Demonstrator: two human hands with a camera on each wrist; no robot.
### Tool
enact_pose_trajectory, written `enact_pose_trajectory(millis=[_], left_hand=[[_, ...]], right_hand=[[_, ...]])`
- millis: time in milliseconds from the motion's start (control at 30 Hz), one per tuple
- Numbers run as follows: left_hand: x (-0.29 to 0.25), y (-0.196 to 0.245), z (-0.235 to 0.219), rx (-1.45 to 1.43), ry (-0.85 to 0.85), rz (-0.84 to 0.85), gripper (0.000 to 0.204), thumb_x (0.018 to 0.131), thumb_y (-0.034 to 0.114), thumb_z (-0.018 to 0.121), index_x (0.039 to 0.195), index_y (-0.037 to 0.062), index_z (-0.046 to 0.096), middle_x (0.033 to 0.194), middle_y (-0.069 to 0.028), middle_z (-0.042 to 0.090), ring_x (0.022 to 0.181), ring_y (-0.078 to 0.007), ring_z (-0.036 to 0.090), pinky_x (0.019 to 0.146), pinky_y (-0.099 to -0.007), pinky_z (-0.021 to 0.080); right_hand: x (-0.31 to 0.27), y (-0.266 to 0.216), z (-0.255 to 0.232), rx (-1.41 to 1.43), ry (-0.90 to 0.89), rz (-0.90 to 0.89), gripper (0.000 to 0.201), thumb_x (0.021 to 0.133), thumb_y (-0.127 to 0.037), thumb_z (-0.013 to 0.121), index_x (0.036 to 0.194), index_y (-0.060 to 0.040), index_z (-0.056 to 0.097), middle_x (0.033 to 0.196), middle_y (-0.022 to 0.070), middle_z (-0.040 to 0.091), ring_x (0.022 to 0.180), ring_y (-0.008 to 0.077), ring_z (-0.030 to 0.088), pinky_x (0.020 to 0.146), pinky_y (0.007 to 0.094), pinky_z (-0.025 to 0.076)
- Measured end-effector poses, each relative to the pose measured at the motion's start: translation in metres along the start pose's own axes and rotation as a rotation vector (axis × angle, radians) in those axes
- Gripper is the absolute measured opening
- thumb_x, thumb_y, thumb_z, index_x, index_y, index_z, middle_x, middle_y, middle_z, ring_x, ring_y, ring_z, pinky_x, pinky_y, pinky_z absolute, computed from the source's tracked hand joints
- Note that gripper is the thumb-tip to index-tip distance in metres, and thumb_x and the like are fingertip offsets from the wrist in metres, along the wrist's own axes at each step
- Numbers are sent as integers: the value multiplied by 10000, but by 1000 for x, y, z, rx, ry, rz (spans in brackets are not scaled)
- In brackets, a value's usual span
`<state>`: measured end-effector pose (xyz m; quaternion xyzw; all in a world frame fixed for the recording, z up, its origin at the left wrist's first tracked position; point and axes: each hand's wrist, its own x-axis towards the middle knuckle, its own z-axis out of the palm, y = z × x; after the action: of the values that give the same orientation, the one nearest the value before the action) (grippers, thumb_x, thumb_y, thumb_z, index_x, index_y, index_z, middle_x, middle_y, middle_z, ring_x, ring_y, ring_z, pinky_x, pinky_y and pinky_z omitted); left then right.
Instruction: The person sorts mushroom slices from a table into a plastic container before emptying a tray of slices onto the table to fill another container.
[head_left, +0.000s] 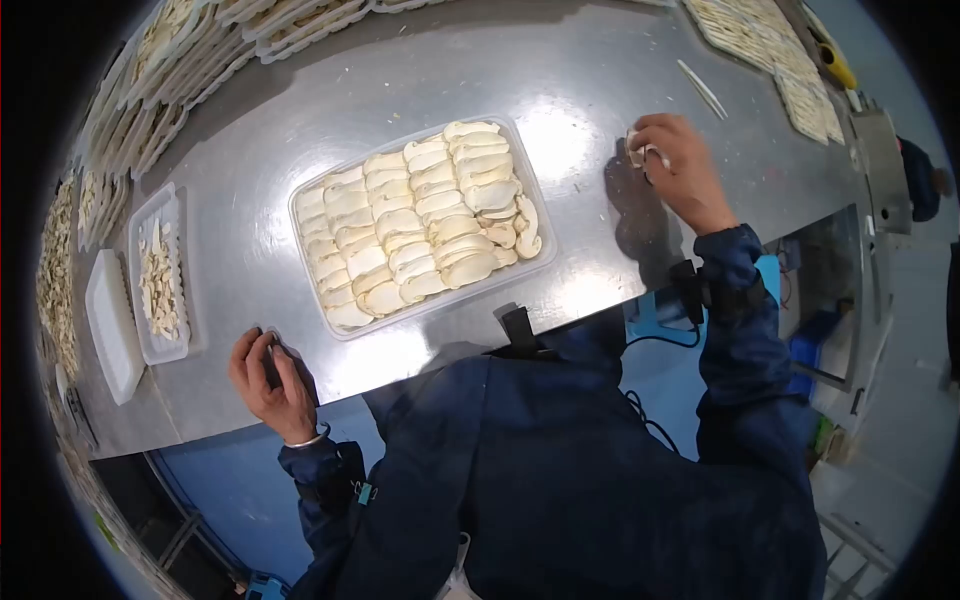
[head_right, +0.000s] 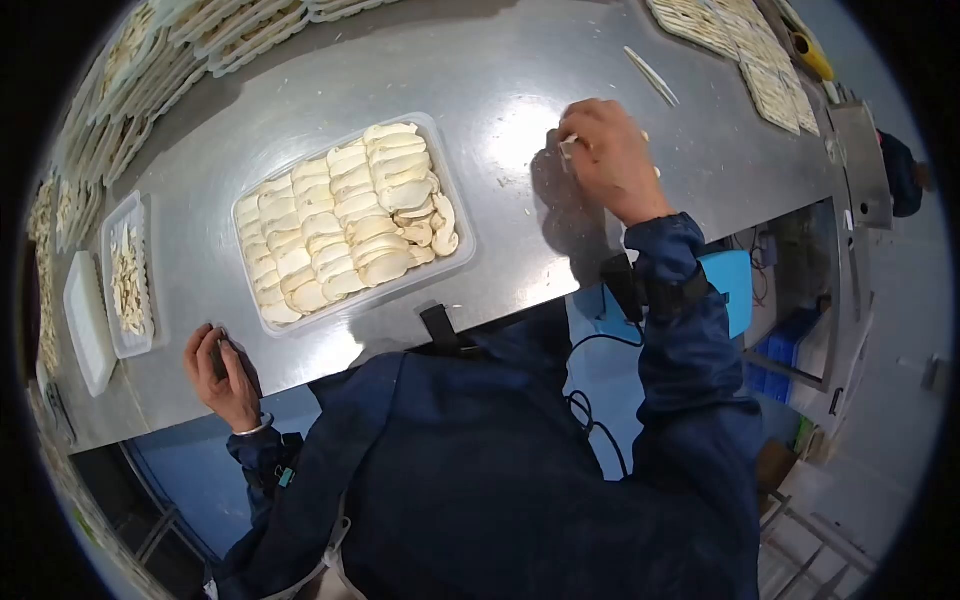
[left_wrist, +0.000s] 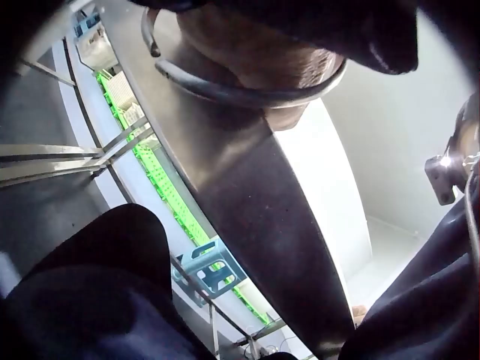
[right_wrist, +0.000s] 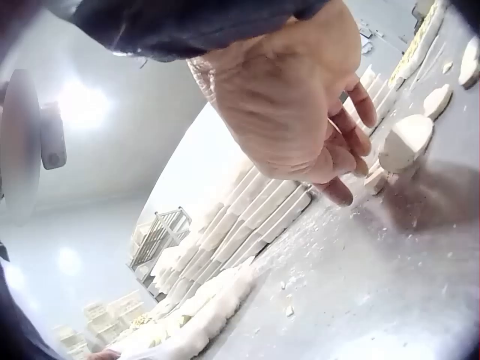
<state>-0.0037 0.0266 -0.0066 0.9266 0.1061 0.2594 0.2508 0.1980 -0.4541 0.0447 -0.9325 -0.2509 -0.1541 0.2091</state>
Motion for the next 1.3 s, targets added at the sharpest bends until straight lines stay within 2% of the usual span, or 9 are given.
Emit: enact_pose_trajectory(millis=[100, 200, 300, 533, 633, 833, 1033, 1133, 1300], left_hand=[[1, 1, -1, 7, -15, -4, 172, 930, 39, 601, 1076, -11, 677, 1216, -158, 600, 1117, -300, 590, 951, -375, 484], [1, -2, -1, 12, -22, 14, 179, 945, 45, 596, 1094, -19, 674, 1226, -154, 593, 1121, -286, 593, 951, -363, 489], [0, 2, -1, -14, 1, -13, 163, 918, 23, 603, 1059, -6, 680, 1203, -163, 607, 1122, -313, 585, 945, -386, 486], [2, 1, -1, 7, -2, 9, 162, 916, 29, 602, 1054, -5, 680, 1201, -163, 611, 1114, -319, 589, 950, -390, 483], [1, 0, -1, 21, -6, 8, 163, 916, 32, 600, 1054, -5, 680, 1202, -163, 611, 1111, -320, 591, 948, -393, 484], [1, 1, 0, -6, 0, 9, 166, 912, 22, 605, 1055, -8, 682, 1200, -163, 612, 1109, -318, 592, 953, -389, 479], [2, 3, -1, -8, 6, 22, 168, 906, 11, 613, 1056, -5, 686, 1192, -163, 617, 1107, -312, 593, 956, -382, 475], [2, 2, 0, -33, 14, 14, 170, 903, 8, 616, 1058, -1, 686, 1189, -162, 618, 1106, -310, 593, 958, -382, 473], [2, 2, -1, -24, 9, 20, 174, 902, 8, 619, 1063, 1, 684, 1188, -161, 616, 1104, -309, 594, 952, -379, 478]], right_hand=[[-2, 4, -12, -189, 25, 186, 98, 831, -86, 607, 827, -20, 679, 951, 126, 656, 898, 346, 615, 807, 469, 485], [1, -16, -10, -279, -190, 313, 188, 839, -192, 643, 802, -10, 664, 855, 144, 643, 837, 354, 624, 782, 474, 485], [2, -24, 1, -424, -190, 335, 273, 838, -273, 660, 804, -3, 670, 796, 154, 639, 784, 355, 626, 762, 474, 485], [-1, -21, 15, -373, -181, 176, 201, 817, -185, 682, 932, -26, 639, 963, 117, 641, 978, 310, 605, 841, 439, 456], [1, -27, 10, -264, -207, 256, 179, 817, -153, 675, 945, -34, 637, 973, 107, 633, 981, 307, 596, 849, 427, 447], [3, -22, 14, -179, -158, 33, 163, 822, -121, 646, 961, -37, 637, 953, 105, 615, 964, 303, 580, 860, 414, 439], [3, -23, 15, -253, -189, -28, 149, 791, -108, 638, 910, -22, 609, 919, 122, 583, 919, 302, 568, 836, 417, 432], [3, -26, 15, -225, -96, -76, 159, 773, -104, 643, 896, -18, 591, 912, 127, 572, 885, 303, 565, 813, 419, 434], [17, -97, 6, -46, -56, -302, 222, 713, -80, 657, 906, -22, 563, 903, 123, 541, 870, 286, 562, 792, 406, 444]])
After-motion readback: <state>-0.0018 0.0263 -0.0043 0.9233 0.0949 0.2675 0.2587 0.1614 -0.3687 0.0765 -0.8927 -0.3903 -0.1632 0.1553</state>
